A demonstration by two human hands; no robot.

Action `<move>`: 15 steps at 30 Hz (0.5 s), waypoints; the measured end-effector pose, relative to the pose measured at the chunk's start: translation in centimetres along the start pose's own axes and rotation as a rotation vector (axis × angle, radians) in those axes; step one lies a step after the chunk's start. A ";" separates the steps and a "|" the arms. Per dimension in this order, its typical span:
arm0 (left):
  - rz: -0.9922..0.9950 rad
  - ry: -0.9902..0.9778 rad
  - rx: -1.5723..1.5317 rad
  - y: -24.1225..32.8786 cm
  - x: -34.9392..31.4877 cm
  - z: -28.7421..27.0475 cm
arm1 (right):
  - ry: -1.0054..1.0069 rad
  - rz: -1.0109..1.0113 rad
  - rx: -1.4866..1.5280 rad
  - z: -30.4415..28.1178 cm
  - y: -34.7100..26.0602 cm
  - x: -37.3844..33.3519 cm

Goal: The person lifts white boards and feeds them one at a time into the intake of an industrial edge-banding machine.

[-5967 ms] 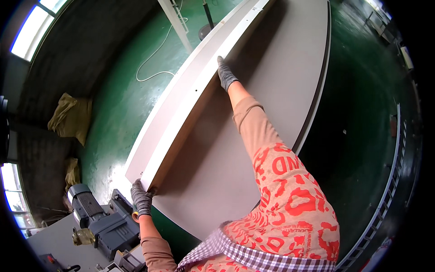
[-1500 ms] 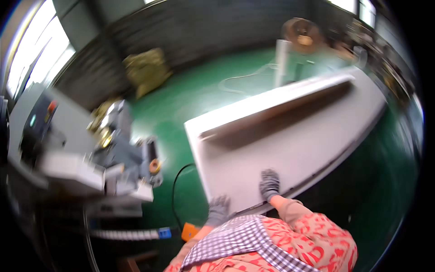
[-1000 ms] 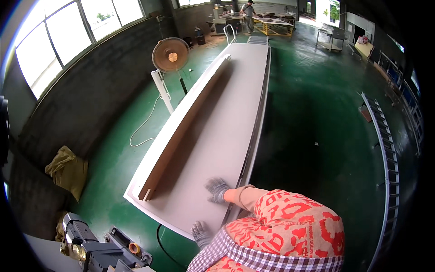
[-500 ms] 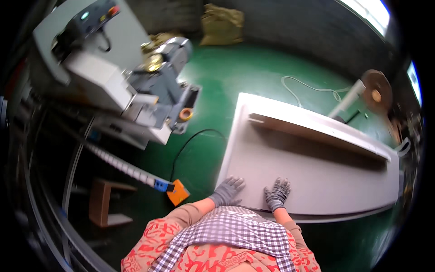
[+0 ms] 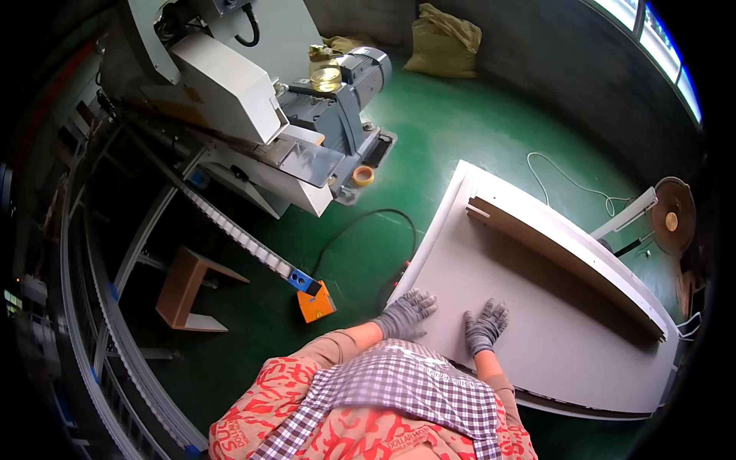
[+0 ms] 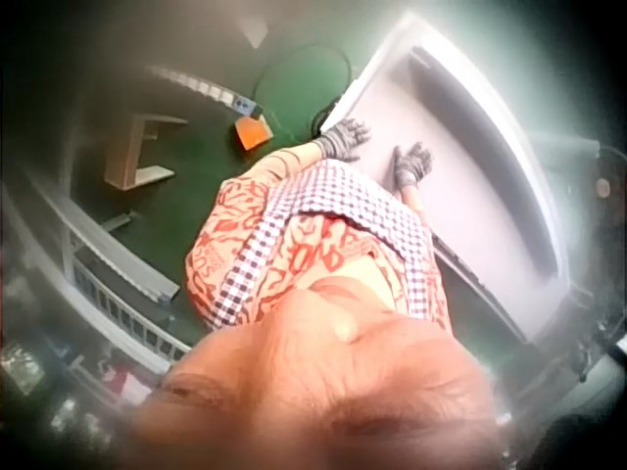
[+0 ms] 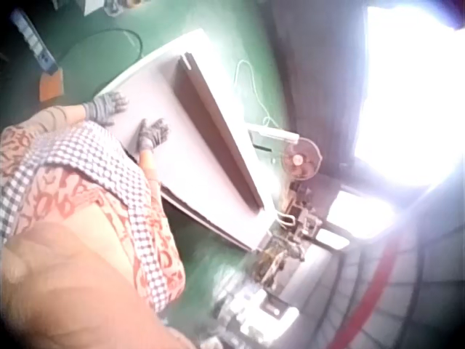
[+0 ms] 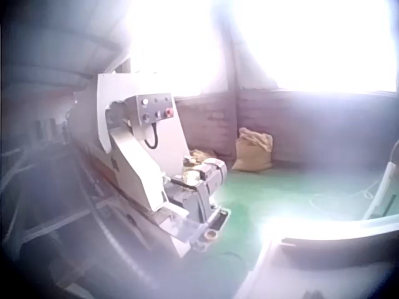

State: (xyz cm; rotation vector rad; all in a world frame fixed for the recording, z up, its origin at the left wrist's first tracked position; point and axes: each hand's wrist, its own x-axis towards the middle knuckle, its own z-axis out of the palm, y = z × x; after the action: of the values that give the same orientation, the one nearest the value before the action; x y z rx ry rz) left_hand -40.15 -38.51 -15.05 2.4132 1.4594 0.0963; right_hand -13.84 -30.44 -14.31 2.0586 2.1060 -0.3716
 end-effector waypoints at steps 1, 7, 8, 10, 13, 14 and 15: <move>0.000 0.034 -0.022 -0.1 -0.1 0.2 | 0.023 -0.022 0.003 0.5 0.3 0.1; -0.019 0.018 -0.035 -0.1 0.0 -0.1 | 0.107 -0.117 0.009 3.1 1.9 -2.2; -0.019 0.021 -0.032 -0.1 -0.1 0.1 | 0.116 -0.134 0.021 3.2 2.0 -3.0; -0.019 0.024 -0.034 -0.2 0.0 0.0 | 0.125 -0.229 0.015 3.8 3.2 -4.6; -0.070 -0.012 -0.025 -0.8 -0.4 -0.1 | 0.058 -0.430 -0.036 5.7 7.2 -6.6; -0.082 0.000 -0.034 -0.7 -0.8 0.3 | -0.018 -0.491 -0.073 6.3 9.8 -7.2; -0.064 0.013 -0.038 -0.5 -0.2 0.6 | 0.598 -0.733 -0.499 10.3 15.0 -6.8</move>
State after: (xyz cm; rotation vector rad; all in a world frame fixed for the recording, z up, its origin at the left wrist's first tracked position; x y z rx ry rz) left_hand -40.57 -38.62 -15.75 2.3381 1.5251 0.1242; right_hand 0.85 -39.77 -23.02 1.1441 2.8509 0.7175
